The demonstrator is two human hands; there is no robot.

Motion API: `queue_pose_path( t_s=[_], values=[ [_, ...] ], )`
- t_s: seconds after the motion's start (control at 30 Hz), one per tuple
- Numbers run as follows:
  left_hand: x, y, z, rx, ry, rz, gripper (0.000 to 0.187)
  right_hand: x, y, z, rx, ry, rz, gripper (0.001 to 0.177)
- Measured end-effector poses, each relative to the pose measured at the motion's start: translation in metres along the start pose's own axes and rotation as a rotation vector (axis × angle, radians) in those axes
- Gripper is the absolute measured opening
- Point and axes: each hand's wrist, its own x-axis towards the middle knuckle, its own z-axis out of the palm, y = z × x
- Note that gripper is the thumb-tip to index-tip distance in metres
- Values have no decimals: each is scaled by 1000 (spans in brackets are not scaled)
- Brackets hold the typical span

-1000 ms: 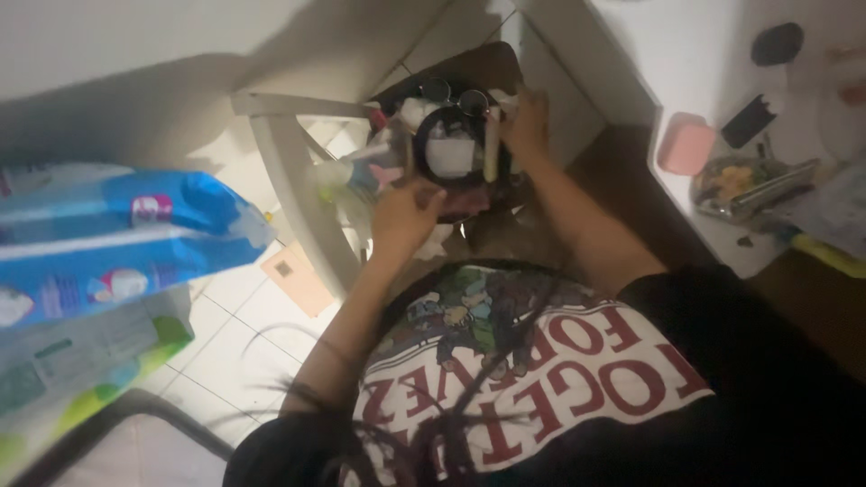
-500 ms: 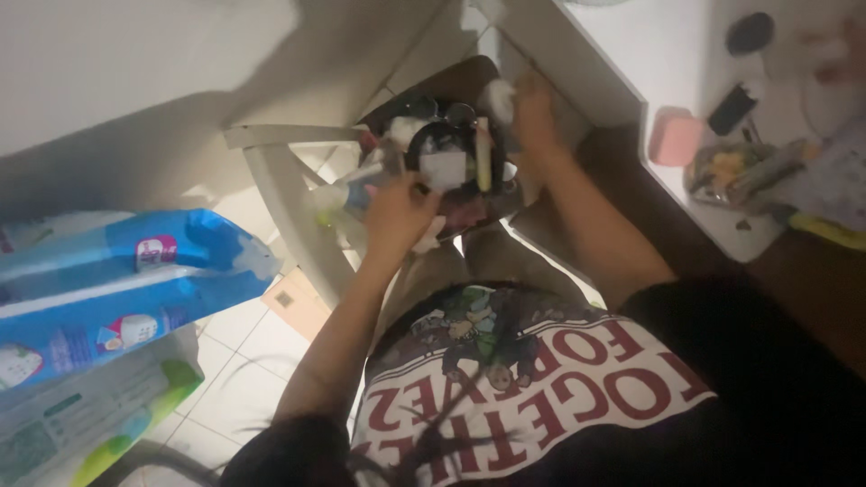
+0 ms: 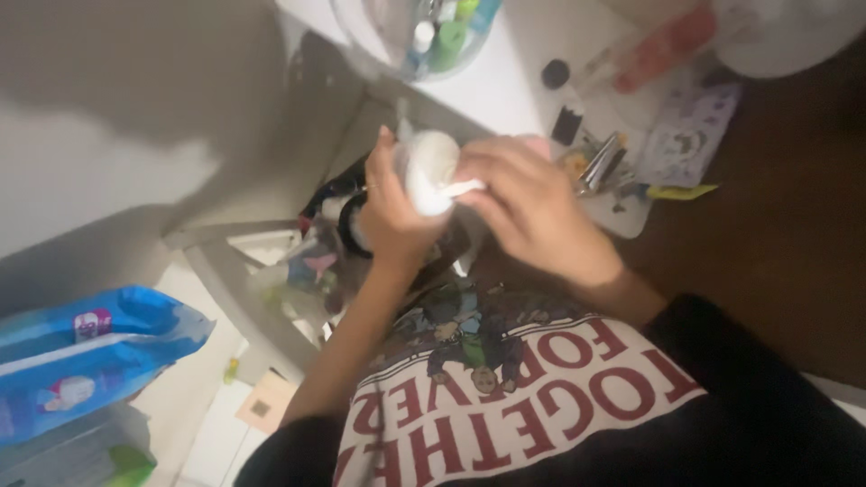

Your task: The person wipes various cosmetic items, including compacts, bottles, and tubes, with a white wipe and places them into a clear rotating organizer. The person handles items one at a time, wiping them before arranging them in the organizer.

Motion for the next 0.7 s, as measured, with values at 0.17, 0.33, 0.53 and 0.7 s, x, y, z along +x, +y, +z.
queue_pose_path(
  t_s=[0.17,0.33,0.53,0.7],
  values=[
    [10,21,-10,-143,-196,-78,60,-23,15,-4,284,101,122,30],
    [11,51,-3,-58,-50,-150,68,-60,31,32,188,266,501,21],
    [23,65,-10,-284,154,-442,64,-89,64,84,673,-135,607,21],
    [34,73,-19,-315,278,-404,67,-85,71,129,1177,-188,613,33]
  ],
)
